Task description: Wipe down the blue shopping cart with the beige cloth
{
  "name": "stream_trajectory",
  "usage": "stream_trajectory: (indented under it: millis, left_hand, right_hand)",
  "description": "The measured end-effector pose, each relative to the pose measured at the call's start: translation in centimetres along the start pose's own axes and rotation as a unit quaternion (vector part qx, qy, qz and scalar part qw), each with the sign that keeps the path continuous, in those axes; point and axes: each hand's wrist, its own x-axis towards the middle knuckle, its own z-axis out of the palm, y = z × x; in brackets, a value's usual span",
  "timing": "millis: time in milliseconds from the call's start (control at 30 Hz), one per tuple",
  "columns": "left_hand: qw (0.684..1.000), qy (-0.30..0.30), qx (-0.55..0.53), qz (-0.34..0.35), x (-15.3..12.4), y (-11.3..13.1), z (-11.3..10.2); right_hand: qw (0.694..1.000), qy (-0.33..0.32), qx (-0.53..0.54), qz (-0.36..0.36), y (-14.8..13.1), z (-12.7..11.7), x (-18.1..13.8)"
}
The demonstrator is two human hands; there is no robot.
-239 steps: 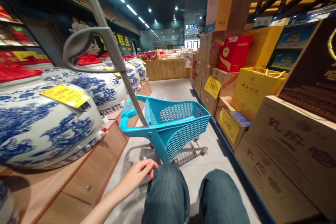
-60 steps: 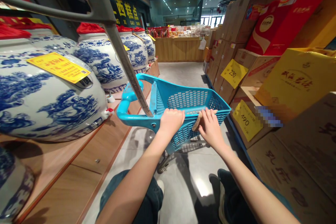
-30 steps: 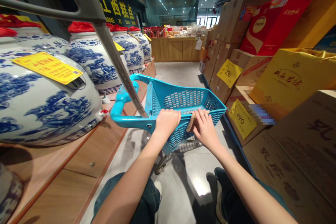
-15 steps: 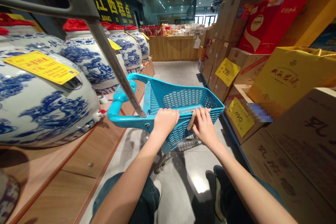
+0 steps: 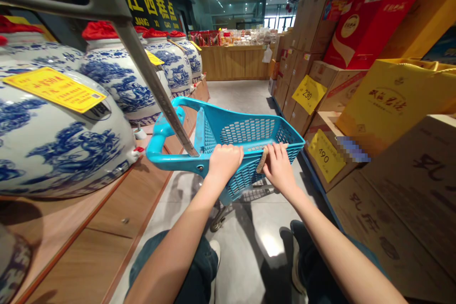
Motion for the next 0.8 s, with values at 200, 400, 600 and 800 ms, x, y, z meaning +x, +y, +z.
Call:
stream_trajectory:
  millis: [200,400,600,800]
  left_hand:
    - [1.000,-0.009,0.007,-0.002,0.0,0.1,-0.1]
    - [1.000,-0.016,0.006,-0.006,0.3,0.1,-0.1]
    - [1.000,-0.014,0.002,-0.009,0.1,0.1,-0.3]
    - [1.000,-0.010,-0.003,-0.007,0.1,0.1,-0.3]
  right_hand:
    - [0.997,-0.054,0.015,-0.054,-0.8,-0.6,0.0]
    - [0.999,-0.034,-0.007,0.042,2.3,-0.5,1.0]
    - [0.999,-0.008,0.032,-0.026,-0.6,0.1,0.2]
    - [0.998,-0.058,0.020,-0.020,1.3,-0.9,1.0]
